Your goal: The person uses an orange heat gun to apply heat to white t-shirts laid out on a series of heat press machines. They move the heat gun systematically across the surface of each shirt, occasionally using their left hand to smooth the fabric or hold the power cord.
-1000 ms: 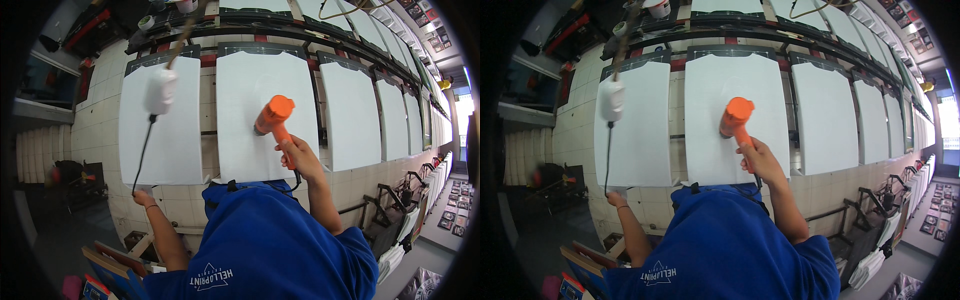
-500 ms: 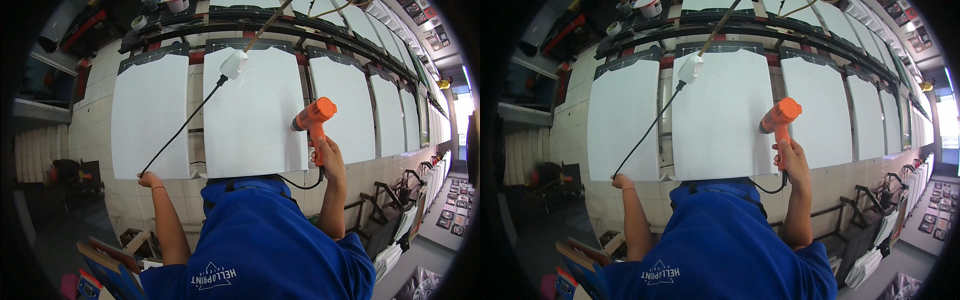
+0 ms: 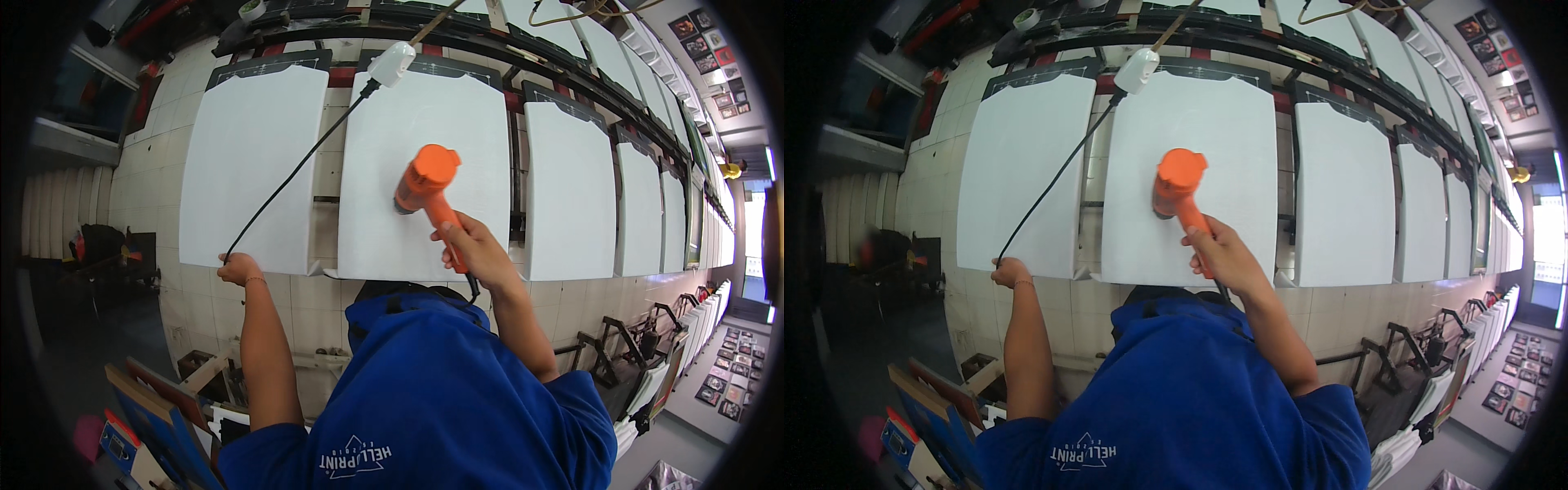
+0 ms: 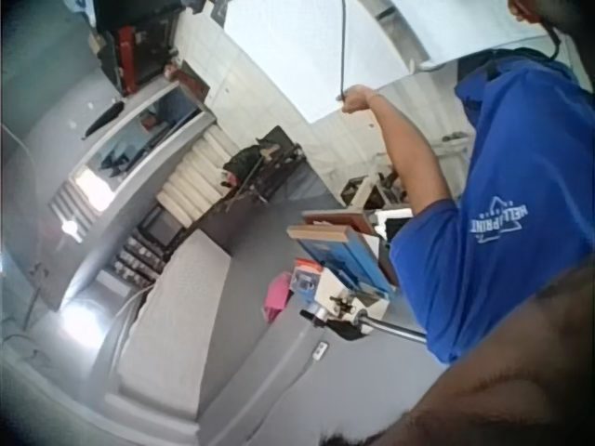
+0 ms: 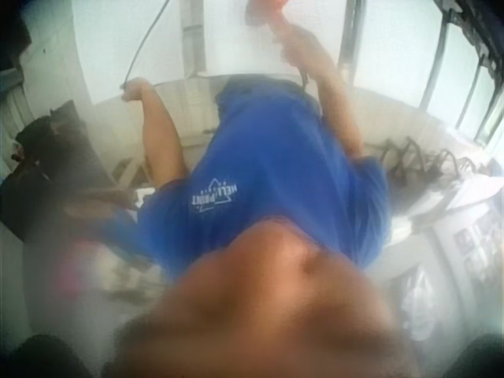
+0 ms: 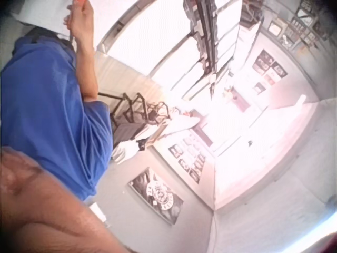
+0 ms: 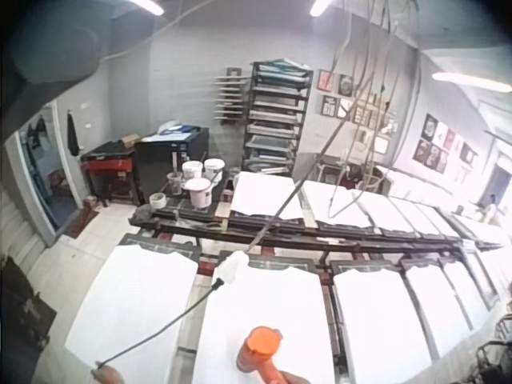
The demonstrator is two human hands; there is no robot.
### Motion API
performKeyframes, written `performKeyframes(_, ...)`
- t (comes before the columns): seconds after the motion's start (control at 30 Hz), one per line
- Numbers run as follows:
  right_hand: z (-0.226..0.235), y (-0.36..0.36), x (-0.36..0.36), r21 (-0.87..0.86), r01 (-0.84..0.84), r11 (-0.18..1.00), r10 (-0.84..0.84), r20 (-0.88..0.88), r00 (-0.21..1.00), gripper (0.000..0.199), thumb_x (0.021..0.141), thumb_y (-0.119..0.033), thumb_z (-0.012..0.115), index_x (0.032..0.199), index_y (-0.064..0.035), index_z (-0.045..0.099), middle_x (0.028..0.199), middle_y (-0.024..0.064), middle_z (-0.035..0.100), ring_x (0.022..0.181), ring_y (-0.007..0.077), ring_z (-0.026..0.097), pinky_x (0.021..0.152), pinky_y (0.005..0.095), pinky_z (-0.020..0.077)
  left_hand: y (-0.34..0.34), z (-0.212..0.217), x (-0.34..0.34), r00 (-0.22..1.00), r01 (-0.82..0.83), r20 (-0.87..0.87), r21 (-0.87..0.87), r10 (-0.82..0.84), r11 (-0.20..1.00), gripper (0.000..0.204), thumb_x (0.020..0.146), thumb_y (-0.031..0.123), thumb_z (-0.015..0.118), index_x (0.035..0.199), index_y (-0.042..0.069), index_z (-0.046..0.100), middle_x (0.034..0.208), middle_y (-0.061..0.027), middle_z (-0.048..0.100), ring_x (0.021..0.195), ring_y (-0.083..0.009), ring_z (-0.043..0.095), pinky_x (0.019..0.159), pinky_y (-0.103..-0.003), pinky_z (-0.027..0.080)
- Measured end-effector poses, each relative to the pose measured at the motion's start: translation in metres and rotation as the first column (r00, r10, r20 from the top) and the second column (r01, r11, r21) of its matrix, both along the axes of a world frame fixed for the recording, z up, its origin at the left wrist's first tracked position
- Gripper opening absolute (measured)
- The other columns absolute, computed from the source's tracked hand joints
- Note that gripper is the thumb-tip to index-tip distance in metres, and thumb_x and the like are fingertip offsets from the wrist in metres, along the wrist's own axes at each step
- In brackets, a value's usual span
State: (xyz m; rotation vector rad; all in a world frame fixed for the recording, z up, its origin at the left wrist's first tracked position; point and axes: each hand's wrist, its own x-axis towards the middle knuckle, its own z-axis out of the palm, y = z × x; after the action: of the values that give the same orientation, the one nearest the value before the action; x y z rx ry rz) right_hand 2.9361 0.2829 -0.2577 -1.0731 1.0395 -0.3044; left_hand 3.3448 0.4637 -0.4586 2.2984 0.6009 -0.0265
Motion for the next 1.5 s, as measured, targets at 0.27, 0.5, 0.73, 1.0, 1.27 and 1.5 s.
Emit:
performKeyframes(0.27,0.000,0.003,0.046,-0.005,-0.152,0.988,0.152,0.014,0.988,0.050,0.102,-0.033,0.050,0.136,0.0042,0.048,0.100,0.0082,0.061,0.064,0.0081,0.056,0.060,0.0245,0.0511,-0.002,0.011,-0.001,1.000,0.011,-0.026,-0.017,-0.011,1.000,0.056,0.104,0.040,0.036,0.118,-0.013,0.046,0.122,-0.0280,0.052,0.107,-0.0432,0.061,0.091,-0.050,0.054)
performKeyframes(0.5,0.005,0.006,0.041,-0.002,-0.221,0.975,0.221,0.022,0.975,0.050,0.103,-0.034,0.049,0.135,0.0041,0.048,0.099,0.0075,0.061,0.064,0.0081,0.056,0.059,0.0239,0.0505,0.002,0.004,0.003,1.000,0.004,-0.019,-0.010,-0.004,1.000,0.056,0.104,0.041,0.036,0.117,-0.012,0.047,0.121,-0.0280,0.053,0.106,-0.0428,0.062,0.089,-0.050,0.054)
performKeyframes(0.73,0.007,0.018,0.029,0.083,-0.296,0.952,0.297,-0.008,0.955,0.046,0.103,-0.033,0.049,0.131,0.0027,0.050,0.098,0.0055,0.061,0.064,0.0071,0.055,0.059,0.0236,0.0498,-0.004,0.006,0.001,1.000,-0.020,-0.021,-0.053,0.019,0.998,0.056,0.103,0.040,0.037,0.118,-0.013,0.046,0.120,-0.0283,0.054,0.104,-0.0429,0.062,0.088,-0.050,0.054)
performKeyframes(1.0,0.003,0.015,0.030,0.062,-0.296,0.953,0.297,0.005,0.955,0.046,0.104,-0.034,0.049,0.131,0.0032,0.050,0.099,0.0059,0.061,0.064,0.0069,0.055,0.059,0.0237,0.0498,-0.001,0.001,0.004,1.000,-0.027,-0.003,0.003,0.027,1.000,0.054,0.103,0.039,0.039,0.118,-0.013,0.047,0.119,-0.0285,0.055,0.104,-0.0432,0.063,0.087,-0.049,0.055)
performKeyframes(1.27,0.011,0.010,0.032,-0.014,-0.226,0.974,0.225,-0.054,0.973,0.047,0.102,-0.030,0.051,0.133,0.0045,0.048,0.099,0.0067,0.060,0.065,0.0077,0.056,0.058,0.0242,0.0502,0.000,0.006,0.001,1.000,-0.012,-0.001,0.016,0.012,1.000,0.054,0.103,0.038,0.039,0.118,-0.014,0.046,0.118,-0.0301,0.055,0.104,-0.0444,0.062,0.087,-0.050,0.055)
performKeyframes(1.5,0.013,0.012,0.005,0.049,-0.317,0.947,0.320,-0.101,0.942,0.047,0.103,-0.032,0.049,0.132,0.0046,0.051,0.098,0.0063,0.062,0.062,0.0080,0.056,0.057,0.0242,0.0491,-0.001,0.006,0.000,1.000,-0.012,0.023,0.001,0.012,1.000,0.054,0.103,0.038,0.039,0.117,-0.014,0.046,0.116,-0.0306,0.056,0.102,-0.0445,0.063,0.086,-0.050,0.055)
